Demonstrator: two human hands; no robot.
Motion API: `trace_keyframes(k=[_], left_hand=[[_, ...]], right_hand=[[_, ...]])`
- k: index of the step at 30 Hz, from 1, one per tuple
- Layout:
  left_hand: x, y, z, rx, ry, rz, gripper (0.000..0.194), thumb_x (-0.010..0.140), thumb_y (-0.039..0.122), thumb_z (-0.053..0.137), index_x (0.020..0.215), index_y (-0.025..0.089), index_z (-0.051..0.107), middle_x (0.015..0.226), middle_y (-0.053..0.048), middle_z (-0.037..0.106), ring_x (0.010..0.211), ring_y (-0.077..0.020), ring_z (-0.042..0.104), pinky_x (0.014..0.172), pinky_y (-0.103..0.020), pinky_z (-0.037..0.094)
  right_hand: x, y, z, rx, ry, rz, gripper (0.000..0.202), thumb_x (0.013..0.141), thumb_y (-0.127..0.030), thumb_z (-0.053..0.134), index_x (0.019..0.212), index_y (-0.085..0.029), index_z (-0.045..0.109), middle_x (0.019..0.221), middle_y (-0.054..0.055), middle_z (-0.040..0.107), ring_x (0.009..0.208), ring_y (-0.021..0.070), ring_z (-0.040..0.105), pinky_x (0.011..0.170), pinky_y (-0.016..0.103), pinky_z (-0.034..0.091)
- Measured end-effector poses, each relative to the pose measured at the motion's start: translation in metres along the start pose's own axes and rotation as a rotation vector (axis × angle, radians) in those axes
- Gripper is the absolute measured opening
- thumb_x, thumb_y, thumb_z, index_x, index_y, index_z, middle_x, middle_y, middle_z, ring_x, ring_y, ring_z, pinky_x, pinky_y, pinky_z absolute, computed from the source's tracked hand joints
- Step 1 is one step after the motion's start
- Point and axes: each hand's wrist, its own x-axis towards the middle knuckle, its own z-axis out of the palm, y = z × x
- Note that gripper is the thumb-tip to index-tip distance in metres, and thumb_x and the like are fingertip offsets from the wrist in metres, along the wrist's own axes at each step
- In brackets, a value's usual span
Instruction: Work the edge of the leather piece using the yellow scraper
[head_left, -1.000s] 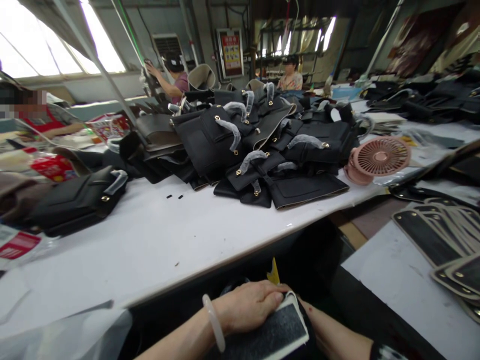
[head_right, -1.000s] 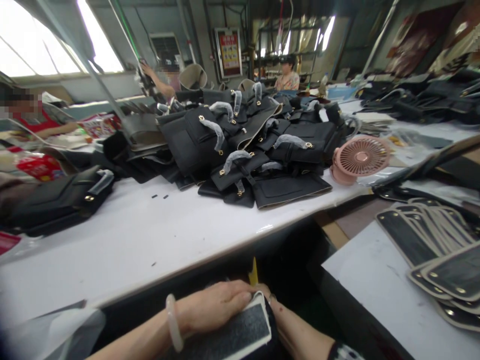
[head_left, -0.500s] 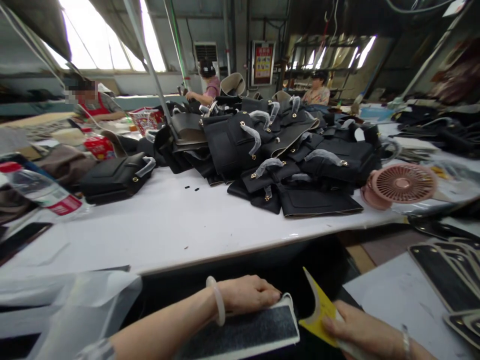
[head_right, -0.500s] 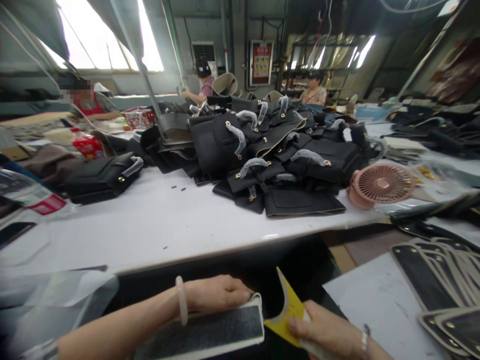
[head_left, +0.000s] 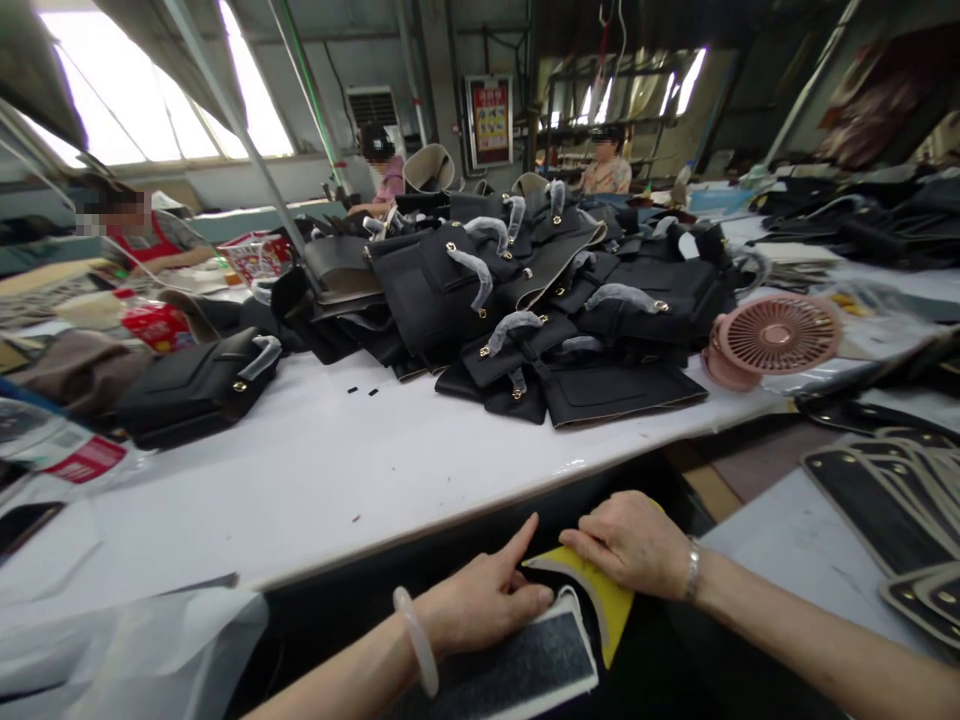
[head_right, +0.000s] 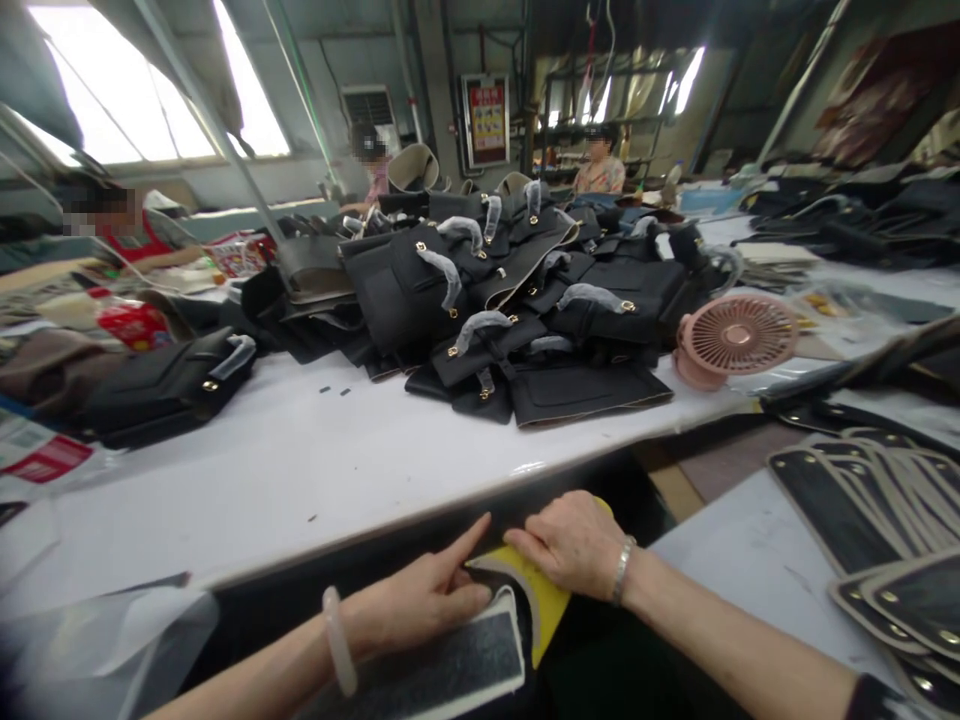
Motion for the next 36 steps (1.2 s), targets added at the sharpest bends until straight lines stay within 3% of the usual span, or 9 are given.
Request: trace_keyframes(k=[4,8,13,25,36], left_hand=[[-0.005,0.009,-0.001,0.061,0.020,0.019,0.072,0.090,0.042,0.052,0.156,0.032,0.024,0.079,0.002,0.066,0.069,-0.0170,0.055,0.067,-0.028,0.043],[-0.009,0.016,-0.002,0.115,0.016,0.098,0.050,0.092,0.037,0.048,0.142,0.043,0.048,0.102,0.003,0.072,0.081,-0.0188,0.063,0.079,-0.030,0.046],[-0.010,0.016,-0.002,0.137,0.028,0.124,0.033,0.094,0.038,0.047,0.117,0.028,0.067,0.099,-0.001,0.074,0.088,-0.0220,0.067,0.082,-0.029,0.048],[-0.013,0.017,0.004,0.196,0.071,0.166,0.029,0.097,0.040,0.044,0.108,0.027,0.067,0.095,-0.002,0.074,0.084,-0.0203,0.069,0.078,-0.026,0.049],[-0.010,0.012,0.010,0.288,0.120,0.195,0.035,0.098,0.045,0.040,0.109,0.026,0.067,0.086,-0.004,0.073,0.075,-0.0221,0.068,0.072,-0.029,0.047]], right_hand=[[0.014,-0.004,-0.004,-0.108,-0.006,-0.143,0.059,0.101,-0.051,0.034,0.063,-0.019,0.065,0.065,0.008,0.070,0.059,0.0187,0.061,0.058,0.036,0.015],[0.019,-0.007,-0.007,-0.181,-0.009,-0.212,0.056,0.101,-0.049,0.037,0.063,-0.019,0.065,0.064,0.007,0.070,0.058,0.0185,0.063,0.057,0.036,0.014],[0.019,-0.010,-0.011,-0.241,-0.023,-0.233,0.054,0.101,-0.046,0.036,0.064,-0.020,0.066,0.064,0.006,0.071,0.058,0.0188,0.064,0.056,0.036,0.013],[0.010,-0.023,-0.006,-0.310,-0.053,-0.126,0.063,0.105,-0.044,0.023,0.070,-0.022,0.072,0.069,0.007,0.074,0.062,0.0229,0.069,0.054,0.034,0.023],[0.003,-0.033,-0.006,-0.295,-0.061,-0.032,0.063,0.105,-0.042,0.026,0.070,-0.020,0.074,0.069,0.010,0.074,0.064,0.0249,0.070,0.056,0.033,0.032]])
